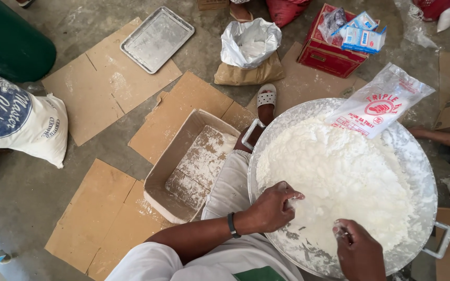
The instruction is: The person scoops white flour from a large metal bowl using a small plastic scoop and pours it into a clear plastic bag held open with the other hand. The task is performed repeatedly in a seated position.
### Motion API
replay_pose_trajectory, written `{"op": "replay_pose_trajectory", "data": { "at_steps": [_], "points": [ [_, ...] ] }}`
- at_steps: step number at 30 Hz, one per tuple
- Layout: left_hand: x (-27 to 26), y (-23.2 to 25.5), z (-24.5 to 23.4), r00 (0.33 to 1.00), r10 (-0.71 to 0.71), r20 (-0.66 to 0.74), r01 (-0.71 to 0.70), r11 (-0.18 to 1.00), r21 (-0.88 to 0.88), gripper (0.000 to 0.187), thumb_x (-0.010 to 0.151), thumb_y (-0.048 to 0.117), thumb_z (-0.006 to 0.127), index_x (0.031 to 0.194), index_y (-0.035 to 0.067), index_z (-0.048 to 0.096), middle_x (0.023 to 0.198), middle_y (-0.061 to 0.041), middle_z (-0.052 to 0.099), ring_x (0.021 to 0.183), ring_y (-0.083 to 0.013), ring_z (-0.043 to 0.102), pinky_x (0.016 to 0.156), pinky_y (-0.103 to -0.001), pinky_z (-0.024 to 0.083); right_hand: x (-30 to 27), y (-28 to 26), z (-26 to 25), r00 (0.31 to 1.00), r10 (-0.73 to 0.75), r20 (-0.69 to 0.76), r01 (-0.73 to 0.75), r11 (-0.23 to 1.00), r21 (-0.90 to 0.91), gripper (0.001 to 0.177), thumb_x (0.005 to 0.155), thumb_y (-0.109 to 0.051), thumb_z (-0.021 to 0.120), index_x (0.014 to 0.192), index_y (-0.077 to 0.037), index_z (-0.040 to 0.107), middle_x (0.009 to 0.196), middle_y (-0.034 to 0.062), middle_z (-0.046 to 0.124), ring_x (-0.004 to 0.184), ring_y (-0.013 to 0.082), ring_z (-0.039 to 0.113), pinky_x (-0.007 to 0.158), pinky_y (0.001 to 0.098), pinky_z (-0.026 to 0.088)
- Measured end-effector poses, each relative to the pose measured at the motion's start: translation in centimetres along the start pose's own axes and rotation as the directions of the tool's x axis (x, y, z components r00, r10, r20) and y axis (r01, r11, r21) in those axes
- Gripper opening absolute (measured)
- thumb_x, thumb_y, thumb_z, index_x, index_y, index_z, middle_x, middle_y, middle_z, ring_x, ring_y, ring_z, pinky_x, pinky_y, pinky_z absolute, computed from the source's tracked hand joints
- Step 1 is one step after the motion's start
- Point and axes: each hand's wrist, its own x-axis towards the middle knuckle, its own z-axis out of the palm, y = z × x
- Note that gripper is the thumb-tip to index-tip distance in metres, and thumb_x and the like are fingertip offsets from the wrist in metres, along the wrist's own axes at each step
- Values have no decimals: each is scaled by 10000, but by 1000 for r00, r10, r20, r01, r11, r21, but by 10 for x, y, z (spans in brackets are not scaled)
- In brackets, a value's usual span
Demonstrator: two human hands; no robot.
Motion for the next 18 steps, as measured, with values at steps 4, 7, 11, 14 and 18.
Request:
{"op": "replay_pose_trajectory", "data": {
  "at_steps": [4, 7, 11, 14, 18],
  "points": [
    [-2, -8, 0, 1000, 17, -26, -17, 1000, -8, 454, 847, 60, 542, 1277, 83, 686, 1044, -71, 545, 691, -174, 581, 784, -284, 489, 12, 13, 3, 989, 54, -140, -36, 991, 130, 346, 949, -288, 652, 1258, -171, 752, 1188, 45, 802, 1072, 228, 737, 987, 351, 512],
    [-1, -11, -1, 999, 40, -35, -40, 999, 5, 449, 853, 63, 563, 1286, 75, 682, 1038, -85, 549, 719, -184, 591, 794, -303, 506, 21, 10, -2, 987, 120, -109, -98, 978, 185, 357, 976, -270, 655, 1296, -138, 742, 1197, 67, 784, 1057, 249, 720, 999, 384, 516],
    [6, -42, 12, 988, 108, -106, -119, 987, -111, 420, 817, 5, 603, 1225, 34, 701, 992, -159, 568, 785, -281, 628, 677, -370, 520, 34, 16, 4, 994, 69, -81, -59, 991, 124, 456, 972, -375, 566, 1343, -134, 675, 1232, 199, 723, 1171, 453, 652, 1015, 556, 496],
    [5, -46, 17, 982, 140, -127, -158, 977, -140, 470, 775, -12, 630, 1232, 54, 721, 1025, -212, 599, 769, -336, 649, 618, -386, 551, 36, 14, 7, 987, -8, -161, 37, 984, 175, 391, 967, -262, 568, 1271, -58, 705, 1127, 282, 735, 1130, 528, 642, 997, 634, 493],
    [-1, -41, 11, 980, 124, -155, -140, 985, -98, 489, 766, -2, 659, 1232, 121, 743, 1053, -123, 630, 755, -202, 632, 626, -277, 567, 55, 20, 14, 981, -1, -195, 16, 997, 75, 332, 980, -317, 615, 1206, -114, 751, 1065, 174, 764, 1049, 410, 710, 955, 525, 550]
  ]
}}
